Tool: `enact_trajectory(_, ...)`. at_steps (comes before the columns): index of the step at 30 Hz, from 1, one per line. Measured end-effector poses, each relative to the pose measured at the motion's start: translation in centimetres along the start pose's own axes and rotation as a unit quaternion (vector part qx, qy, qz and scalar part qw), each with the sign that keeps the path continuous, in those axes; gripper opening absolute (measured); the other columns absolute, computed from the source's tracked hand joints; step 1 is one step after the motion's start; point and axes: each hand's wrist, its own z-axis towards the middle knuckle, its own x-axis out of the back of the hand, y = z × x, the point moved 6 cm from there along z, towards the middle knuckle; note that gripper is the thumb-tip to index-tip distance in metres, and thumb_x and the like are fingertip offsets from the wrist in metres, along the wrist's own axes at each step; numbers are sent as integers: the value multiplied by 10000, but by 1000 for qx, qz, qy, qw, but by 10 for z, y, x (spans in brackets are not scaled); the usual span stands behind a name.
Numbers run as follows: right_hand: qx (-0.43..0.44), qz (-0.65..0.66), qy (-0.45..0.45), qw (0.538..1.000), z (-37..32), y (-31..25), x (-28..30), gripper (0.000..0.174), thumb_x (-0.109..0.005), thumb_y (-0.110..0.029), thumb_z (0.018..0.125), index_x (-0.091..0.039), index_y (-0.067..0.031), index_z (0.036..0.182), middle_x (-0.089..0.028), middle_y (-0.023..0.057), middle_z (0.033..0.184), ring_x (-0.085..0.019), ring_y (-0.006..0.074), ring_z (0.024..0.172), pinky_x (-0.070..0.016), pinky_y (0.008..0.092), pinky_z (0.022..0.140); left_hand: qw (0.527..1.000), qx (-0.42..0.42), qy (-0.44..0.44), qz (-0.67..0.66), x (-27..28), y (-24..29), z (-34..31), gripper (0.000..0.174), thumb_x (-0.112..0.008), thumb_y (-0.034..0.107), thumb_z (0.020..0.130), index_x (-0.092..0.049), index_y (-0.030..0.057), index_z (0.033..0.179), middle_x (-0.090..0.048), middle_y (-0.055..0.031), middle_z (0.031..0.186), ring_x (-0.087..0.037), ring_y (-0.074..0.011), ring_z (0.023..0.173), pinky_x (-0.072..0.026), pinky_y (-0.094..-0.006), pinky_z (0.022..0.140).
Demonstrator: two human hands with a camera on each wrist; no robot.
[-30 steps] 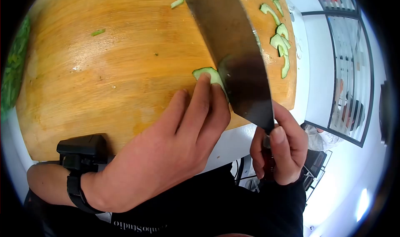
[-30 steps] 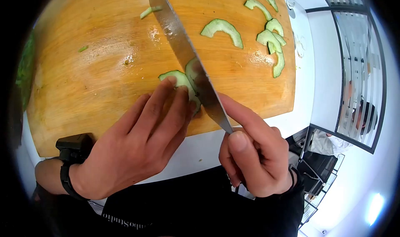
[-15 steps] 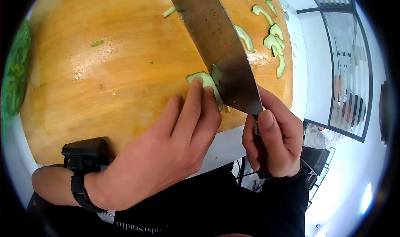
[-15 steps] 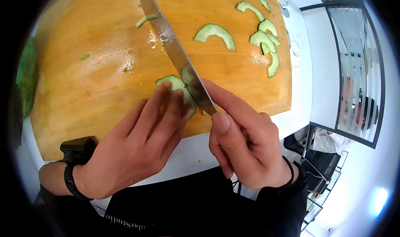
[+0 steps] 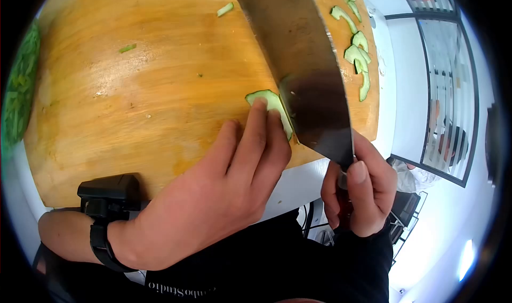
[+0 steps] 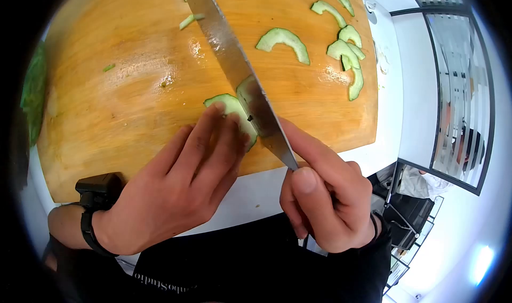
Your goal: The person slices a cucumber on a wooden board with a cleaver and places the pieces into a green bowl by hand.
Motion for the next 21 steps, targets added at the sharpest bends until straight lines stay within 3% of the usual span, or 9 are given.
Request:
enact_trajectory(13, -12, 7, -11, 1000, 1, 5, -1, 550, -440, -295, 1100, -442, 100, 1483, -541, 62, 539, -424, 73, 348, -329, 208, 378, 1000, 3, -3, 6, -1, 1, 1, 473, -537, 227, 972, -630, 6, 1380, -570, -193, 1416, -544, -381, 1357, -506, -396, 1053)
enact_trajectory(21, 3, 16, -2, 1000, 0, 0, 2, 577, -430, -338, 1103, -450, 116, 1459, -535, 66, 528, -419, 74, 340, -328, 203, 364, 1000, 2, -4, 3, 0, 0, 2, 482, -537, 226, 970, -615, 1, 1390, -565, -199, 1426, -543, -387, 1359, -499, -399, 1063)
